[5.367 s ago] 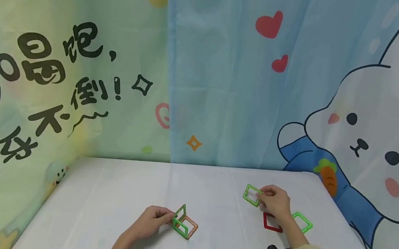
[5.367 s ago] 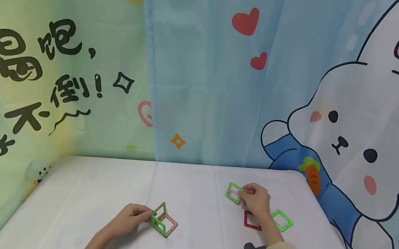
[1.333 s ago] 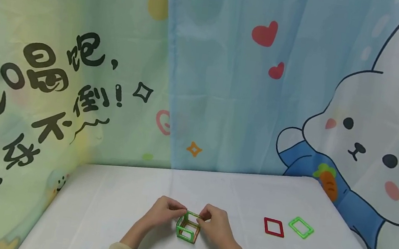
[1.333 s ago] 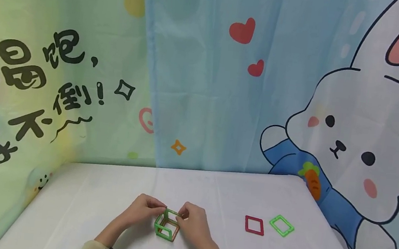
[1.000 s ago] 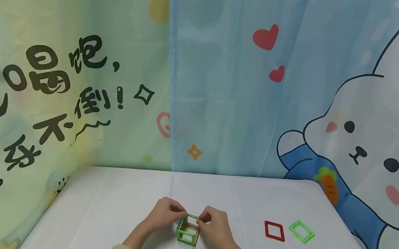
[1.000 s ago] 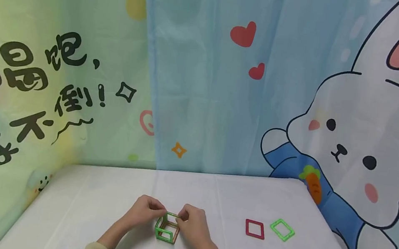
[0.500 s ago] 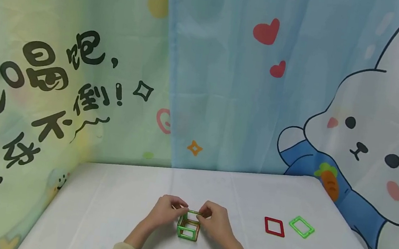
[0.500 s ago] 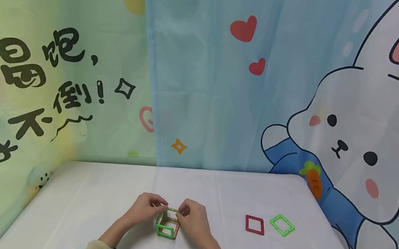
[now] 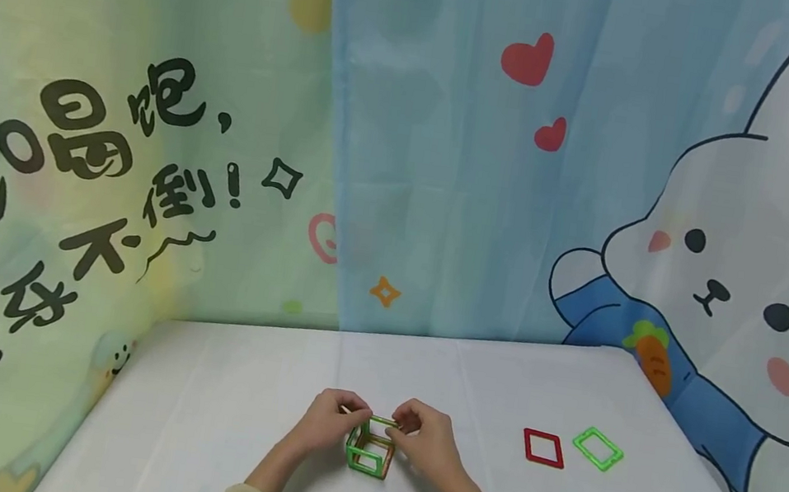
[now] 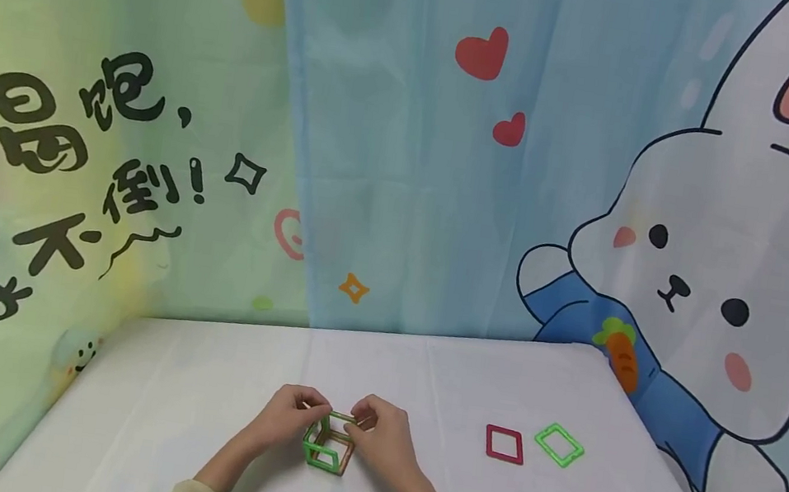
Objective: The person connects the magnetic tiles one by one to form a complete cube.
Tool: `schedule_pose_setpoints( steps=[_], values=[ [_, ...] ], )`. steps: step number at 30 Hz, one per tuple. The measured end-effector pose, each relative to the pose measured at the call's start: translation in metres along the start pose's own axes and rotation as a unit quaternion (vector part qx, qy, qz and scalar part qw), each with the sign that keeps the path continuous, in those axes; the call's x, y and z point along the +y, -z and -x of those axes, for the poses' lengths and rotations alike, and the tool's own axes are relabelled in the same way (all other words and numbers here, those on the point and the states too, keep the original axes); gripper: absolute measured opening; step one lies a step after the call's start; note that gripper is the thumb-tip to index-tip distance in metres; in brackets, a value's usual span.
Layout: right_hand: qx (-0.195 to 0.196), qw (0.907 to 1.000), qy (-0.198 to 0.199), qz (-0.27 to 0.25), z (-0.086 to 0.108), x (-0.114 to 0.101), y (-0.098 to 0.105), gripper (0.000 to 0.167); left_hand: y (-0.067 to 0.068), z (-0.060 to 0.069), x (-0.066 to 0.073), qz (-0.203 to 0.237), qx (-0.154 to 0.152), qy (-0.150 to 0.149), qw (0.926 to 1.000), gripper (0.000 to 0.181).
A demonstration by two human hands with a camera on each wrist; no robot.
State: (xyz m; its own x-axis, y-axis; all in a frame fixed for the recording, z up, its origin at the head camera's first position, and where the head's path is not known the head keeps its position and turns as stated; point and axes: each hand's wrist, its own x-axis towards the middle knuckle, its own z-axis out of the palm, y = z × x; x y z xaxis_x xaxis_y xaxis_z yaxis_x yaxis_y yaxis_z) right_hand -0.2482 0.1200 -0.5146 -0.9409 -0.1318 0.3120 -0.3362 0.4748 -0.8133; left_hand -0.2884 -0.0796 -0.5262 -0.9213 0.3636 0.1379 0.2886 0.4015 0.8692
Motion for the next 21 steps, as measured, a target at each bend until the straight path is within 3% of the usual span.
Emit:
schedule_pose_setpoints(
  steps=[4, 10, 21],
  values=[
    [-0.008, 0.9998, -0.02, -0.003, 0.003, 0.001, 0.004, 0.016, -0.001, 0.001, -0.002, 0.007, -0.002, -0.003, 1.0, 0.016],
    [-0.001, 0.9978, -0.061, 0.026, 0.012, 0.008, 0.017, 0.013, -0.002, 0.007, -0.002, 0.018, -0.006, 0.018, 0.9997, 0.018],
    [0.028, 0.9905, -0.12, 0.061, 0.02, 0.024, 0.063, 0.012, 0.006, 0.013, -0.006, 0.062, -0.011, 0.023, 0.9977, 0.02]
  ],
)
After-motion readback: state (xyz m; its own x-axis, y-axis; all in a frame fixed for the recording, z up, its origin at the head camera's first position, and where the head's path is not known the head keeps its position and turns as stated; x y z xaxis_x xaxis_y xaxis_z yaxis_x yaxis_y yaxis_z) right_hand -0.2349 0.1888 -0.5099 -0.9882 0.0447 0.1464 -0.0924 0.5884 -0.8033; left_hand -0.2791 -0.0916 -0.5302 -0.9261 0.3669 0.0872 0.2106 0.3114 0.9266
